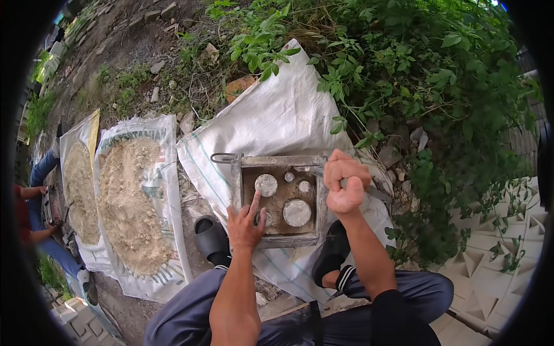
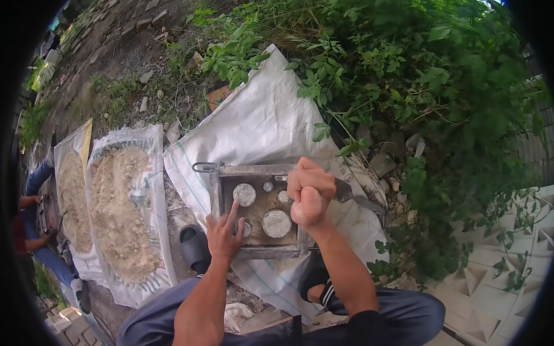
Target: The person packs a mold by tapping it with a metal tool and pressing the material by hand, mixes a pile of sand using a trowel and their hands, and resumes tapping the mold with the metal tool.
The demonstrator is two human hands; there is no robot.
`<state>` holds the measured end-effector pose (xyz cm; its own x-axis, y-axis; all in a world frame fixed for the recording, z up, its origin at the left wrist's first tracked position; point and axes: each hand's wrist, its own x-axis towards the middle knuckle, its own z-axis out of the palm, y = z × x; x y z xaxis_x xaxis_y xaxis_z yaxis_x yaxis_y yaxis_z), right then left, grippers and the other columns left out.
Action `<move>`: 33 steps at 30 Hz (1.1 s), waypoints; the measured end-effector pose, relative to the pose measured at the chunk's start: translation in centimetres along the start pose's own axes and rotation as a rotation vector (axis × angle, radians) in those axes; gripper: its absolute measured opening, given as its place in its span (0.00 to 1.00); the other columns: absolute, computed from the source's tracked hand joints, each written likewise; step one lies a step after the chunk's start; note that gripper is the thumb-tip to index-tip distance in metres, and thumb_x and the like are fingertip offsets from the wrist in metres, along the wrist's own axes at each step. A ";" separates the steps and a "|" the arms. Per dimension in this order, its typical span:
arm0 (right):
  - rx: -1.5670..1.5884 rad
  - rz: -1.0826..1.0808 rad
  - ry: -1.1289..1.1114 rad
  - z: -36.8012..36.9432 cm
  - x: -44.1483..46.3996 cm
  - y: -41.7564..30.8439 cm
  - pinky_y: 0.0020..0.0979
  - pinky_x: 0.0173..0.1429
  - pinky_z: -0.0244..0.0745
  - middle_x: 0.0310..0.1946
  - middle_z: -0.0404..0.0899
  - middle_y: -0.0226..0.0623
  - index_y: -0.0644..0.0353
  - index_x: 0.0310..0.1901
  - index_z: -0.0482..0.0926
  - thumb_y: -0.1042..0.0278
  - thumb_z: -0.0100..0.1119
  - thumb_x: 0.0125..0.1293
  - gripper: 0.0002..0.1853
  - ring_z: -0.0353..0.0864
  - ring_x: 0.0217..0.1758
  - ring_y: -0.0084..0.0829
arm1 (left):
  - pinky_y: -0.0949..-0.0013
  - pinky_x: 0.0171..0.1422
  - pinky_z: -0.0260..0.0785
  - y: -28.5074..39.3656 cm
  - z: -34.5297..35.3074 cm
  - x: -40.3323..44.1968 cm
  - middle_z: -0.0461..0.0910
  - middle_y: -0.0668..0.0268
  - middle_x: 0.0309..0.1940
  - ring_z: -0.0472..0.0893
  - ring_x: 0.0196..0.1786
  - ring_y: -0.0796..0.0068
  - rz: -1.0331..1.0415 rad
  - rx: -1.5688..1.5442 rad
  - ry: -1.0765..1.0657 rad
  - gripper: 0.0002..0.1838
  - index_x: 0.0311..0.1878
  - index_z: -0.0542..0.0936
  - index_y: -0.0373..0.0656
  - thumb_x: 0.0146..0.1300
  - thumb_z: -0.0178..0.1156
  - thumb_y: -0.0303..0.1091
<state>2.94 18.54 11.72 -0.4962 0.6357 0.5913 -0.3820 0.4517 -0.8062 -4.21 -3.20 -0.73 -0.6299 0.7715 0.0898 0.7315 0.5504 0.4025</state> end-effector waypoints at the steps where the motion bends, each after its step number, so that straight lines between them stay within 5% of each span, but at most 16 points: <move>1: -0.038 -0.122 -0.082 0.2 -1.1 1.0 0.30 0.21 0.45 0.08 0.58 0.29 0.57 0.11 0.56 0.55 0.41 0.64 0.25 0.50 0.13 0.26 | 0.56 0.55 0.67 0.1 -0.1 -0.1 0.76 0.66 0.27 0.71 0.40 0.53 0.008 0.010 0.005 0.30 0.69 0.70 0.64 0.61 0.61 0.42; 3: -0.064 -0.128 -0.155 0.2 -0.3 -0.4 0.30 0.23 0.46 0.08 0.58 0.28 0.57 0.11 0.56 0.53 0.43 0.64 0.26 0.50 0.13 0.27 | 0.56 0.55 0.67 0.4 0.1 0.0 0.76 0.66 0.27 0.71 0.39 0.53 0.019 0.018 0.023 0.30 0.69 0.70 0.64 0.62 0.60 0.42; 6: 0.012 0.002 0.100 0.7 1.2 -4.1 0.30 0.24 0.48 0.07 0.57 0.28 0.58 0.11 0.56 0.52 0.45 0.63 0.27 0.51 0.13 0.27 | 0.57 0.55 0.68 0.1 0.2 0.0 0.76 0.67 0.27 0.71 0.40 0.53 -0.020 0.013 -0.023 0.30 0.69 0.70 0.64 0.62 0.60 0.42; 11: -0.082 -0.081 0.009 0.8 0.1 0.7 0.30 0.23 0.48 0.07 0.58 0.29 0.58 0.10 0.56 0.54 0.43 0.61 0.25 0.51 0.14 0.27 | 0.56 0.56 0.68 0.2 0.1 0.0 0.78 0.66 0.29 0.72 0.42 0.51 -0.004 0.027 0.004 0.30 0.68 0.70 0.64 0.61 0.61 0.42; 13: -0.132 0.115 0.065 1.1 1.6 -1.2 0.30 0.24 0.48 0.07 0.58 0.29 0.58 0.10 0.56 0.56 0.43 0.59 0.23 0.51 0.14 0.26 | 0.56 0.56 0.68 0.3 -0.1 -0.2 0.79 0.65 0.29 0.72 0.42 0.50 -0.007 0.006 -0.028 0.30 0.68 0.71 0.64 0.61 0.61 0.43; 23: -0.067 0.114 0.107 0.7 2.8 -2.1 0.29 0.21 0.48 0.08 0.56 0.30 0.58 0.11 0.53 0.60 0.40 0.61 0.22 0.53 0.13 0.24 | 0.56 0.55 0.68 0.3 0.1 0.5 0.77 0.66 0.28 0.71 0.42 0.51 0.007 -0.010 -0.005 0.30 0.68 0.71 0.63 0.60 0.62 0.42; 24: -0.032 0.040 0.149 0.6 3.1 -3.0 0.27 0.24 0.50 0.08 0.53 0.28 0.58 0.12 0.52 0.54 0.39 0.67 0.27 0.49 0.11 0.23 | 0.56 0.55 0.68 0.2 0.0 0.1 0.77 0.66 0.27 0.71 0.42 0.51 -0.029 -0.021 -0.042 0.30 0.68 0.71 0.63 0.60 0.62 0.42; 29: -0.085 0.040 0.054 0.4 0.0 1.2 0.27 0.21 0.47 0.08 0.53 0.28 0.58 0.12 0.52 0.51 0.38 0.67 0.27 0.50 0.12 0.22 | 0.56 0.55 0.68 0.2 -0.1 0.2 0.76 0.67 0.27 0.71 0.41 0.51 -0.003 -0.010 0.018 0.30 0.68 0.71 0.64 0.60 0.62 0.42; 33: -0.072 0.156 0.050 0.4 3.0 -2.3 0.26 0.20 0.43 0.09 0.54 0.28 0.58 0.12 0.52 0.50 0.38 0.67 0.28 0.50 0.13 0.22 | 0.57 0.61 0.65 0.3 -0.1 0.0 0.78 0.67 0.31 0.71 0.46 0.52 -0.035 0.018 -0.090 0.31 0.70 0.69 0.63 0.62 0.60 0.41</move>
<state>2.03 19.17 15.40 -0.5051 0.7314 0.4583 -0.2457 0.3871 -0.8887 -4.07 -3.05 -0.49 -0.6297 0.7768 -0.0062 0.7147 0.5824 0.3874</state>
